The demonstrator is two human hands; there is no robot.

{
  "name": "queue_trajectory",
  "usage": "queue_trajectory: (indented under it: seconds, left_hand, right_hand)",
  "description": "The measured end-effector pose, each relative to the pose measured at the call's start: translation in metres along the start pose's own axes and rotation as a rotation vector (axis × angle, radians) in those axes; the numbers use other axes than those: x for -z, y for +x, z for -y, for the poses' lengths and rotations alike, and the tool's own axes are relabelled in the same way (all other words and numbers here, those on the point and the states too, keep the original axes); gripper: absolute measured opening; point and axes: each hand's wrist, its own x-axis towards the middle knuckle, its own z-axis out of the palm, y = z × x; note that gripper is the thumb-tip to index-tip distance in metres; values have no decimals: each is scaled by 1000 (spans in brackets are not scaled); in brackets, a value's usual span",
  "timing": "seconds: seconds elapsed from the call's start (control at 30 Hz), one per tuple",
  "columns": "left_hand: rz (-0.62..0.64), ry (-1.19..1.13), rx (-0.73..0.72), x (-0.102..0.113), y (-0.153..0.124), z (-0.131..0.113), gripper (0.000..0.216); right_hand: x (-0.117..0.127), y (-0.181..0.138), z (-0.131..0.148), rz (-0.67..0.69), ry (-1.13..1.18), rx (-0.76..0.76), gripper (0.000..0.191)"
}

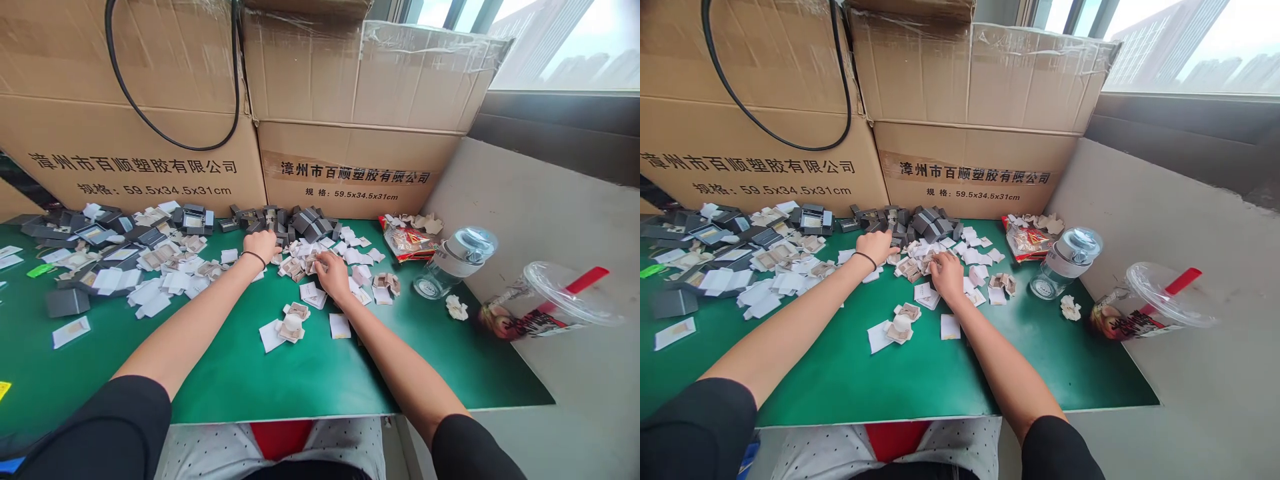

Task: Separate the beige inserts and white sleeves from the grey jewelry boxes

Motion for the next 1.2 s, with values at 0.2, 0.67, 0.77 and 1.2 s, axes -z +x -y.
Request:
queue_trajectory:
  seconds: [0.2,0.67,0.77,1.2]
  left_hand:
    - [-21,-65,-17,6,-1,22,34]
    - [328,-1770,-80,-6,-74,20,49]
    - [612,-1895,-92,-30,-89,22,45]
    - [622,-2423,318,-38,-79,40,38]
  right_hand:
    - [5,-5,5,30,-95,73,27]
    - [5,-11,13,25,-281,174,24]
    - [9,-10,15,-120,-298,139,27]
    - [0,-58,65,593,-125,848,52]
